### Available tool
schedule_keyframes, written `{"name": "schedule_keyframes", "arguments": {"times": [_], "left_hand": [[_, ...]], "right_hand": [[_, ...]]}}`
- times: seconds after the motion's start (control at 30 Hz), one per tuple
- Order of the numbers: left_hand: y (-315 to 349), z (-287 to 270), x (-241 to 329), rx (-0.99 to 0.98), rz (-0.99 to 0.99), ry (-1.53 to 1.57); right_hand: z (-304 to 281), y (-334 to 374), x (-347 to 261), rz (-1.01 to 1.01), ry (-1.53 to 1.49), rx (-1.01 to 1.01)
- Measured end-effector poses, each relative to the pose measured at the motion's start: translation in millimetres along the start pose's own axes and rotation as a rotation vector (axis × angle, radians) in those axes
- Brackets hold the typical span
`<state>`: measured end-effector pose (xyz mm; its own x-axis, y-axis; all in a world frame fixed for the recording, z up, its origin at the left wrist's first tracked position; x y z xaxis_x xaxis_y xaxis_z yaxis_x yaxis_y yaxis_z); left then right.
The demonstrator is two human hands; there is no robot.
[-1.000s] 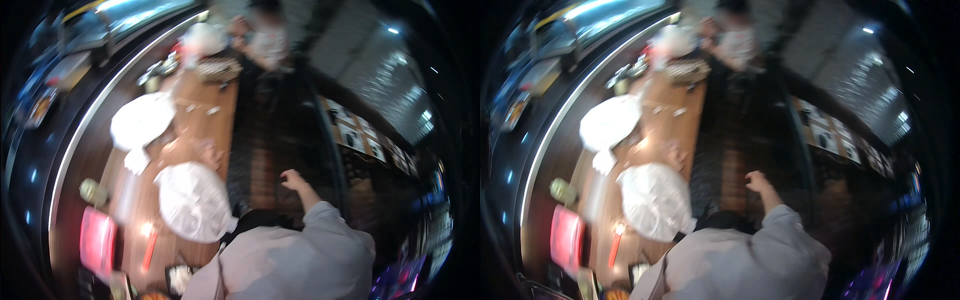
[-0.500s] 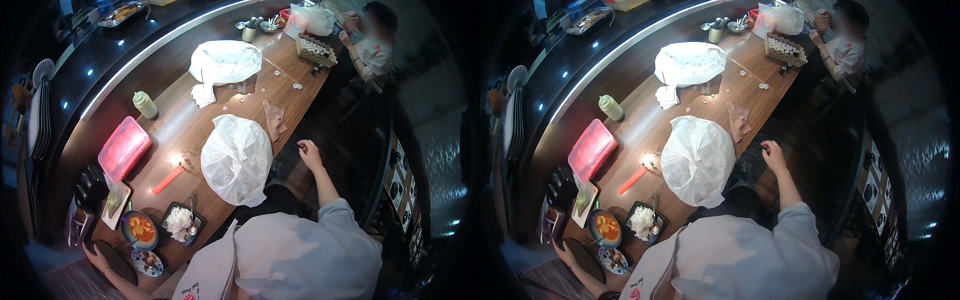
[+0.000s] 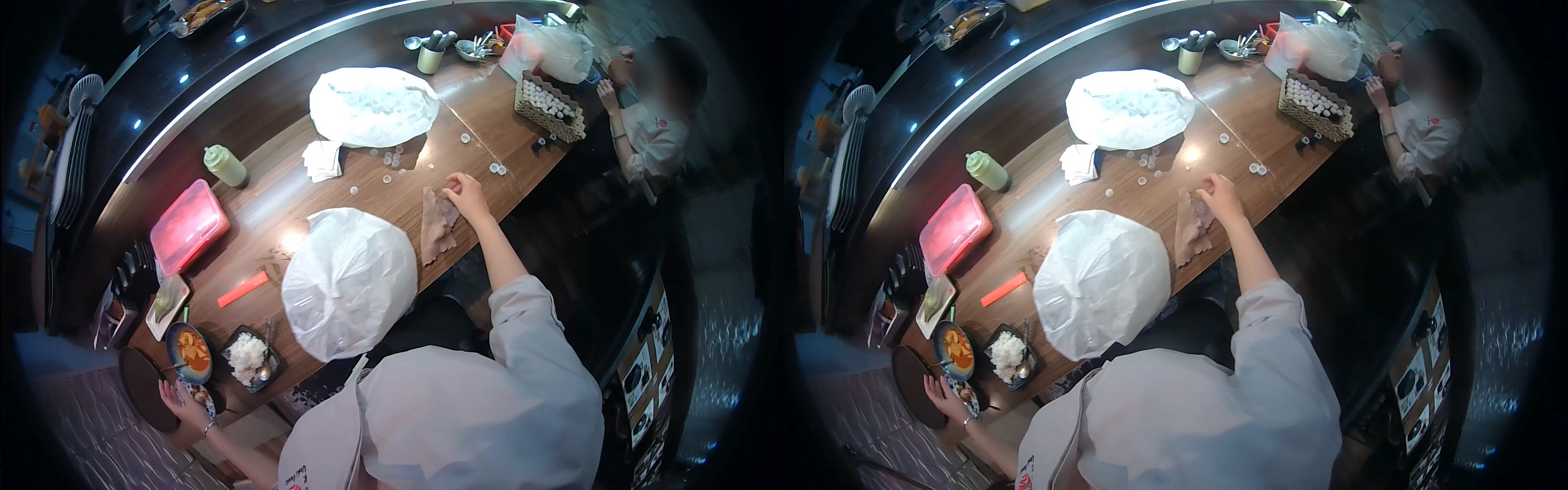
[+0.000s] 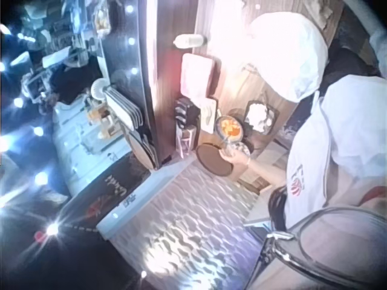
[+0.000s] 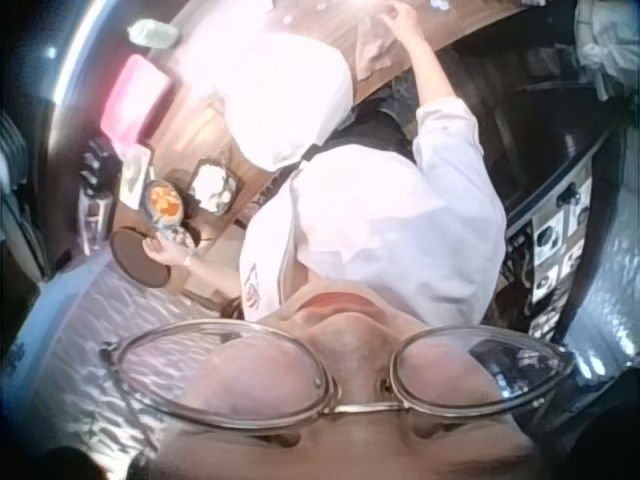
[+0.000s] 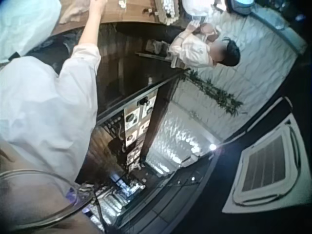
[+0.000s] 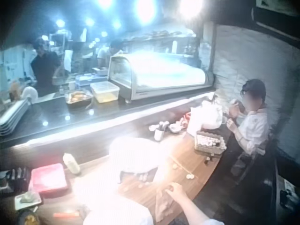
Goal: The person assembles small cylindrical capsules by hand, repeatedly picking up white caps and dark bodies, aligning them, and pressing them together. They place finished capsules into a woven basket and occasionally wipe the wooden table with a cloth. A coworker performs similar assembly across the table.
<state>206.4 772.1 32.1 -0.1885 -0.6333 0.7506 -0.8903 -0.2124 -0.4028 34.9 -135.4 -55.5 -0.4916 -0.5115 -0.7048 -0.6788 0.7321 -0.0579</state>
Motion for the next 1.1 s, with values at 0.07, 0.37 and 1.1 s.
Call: {"name": "schedule_keyframes", "arguments": {"times": [0.07,0.37,1.1], "left_hand": [[12.7,33.0,33.0,0.074,0.004,0.108],[120.1,184.9,229.0,0.137,0.027,0.173],[222.1,252.5,369.7,0.254,0.057,0.034]], "right_hand": [[8.3,-35.3,13.3,-0.036,0.05,-0.043],[92.1,-124.9,25.2,-0.182,0.169,-0.388],[40.2,-133.4,29.0,-0.377,-0.099,-0.603]]}}
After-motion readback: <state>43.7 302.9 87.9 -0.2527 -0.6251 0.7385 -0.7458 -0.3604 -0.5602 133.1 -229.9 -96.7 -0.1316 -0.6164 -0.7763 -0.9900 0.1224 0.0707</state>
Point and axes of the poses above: each hand's wrist, its own y-axis away from the middle knuckle, its own z-axis out of the palm, x = y × z, the point moved 10 cm from there along -y, towards the middle knuckle, and after that the axes turned 8 degrees about z, right-handed, at the moved point
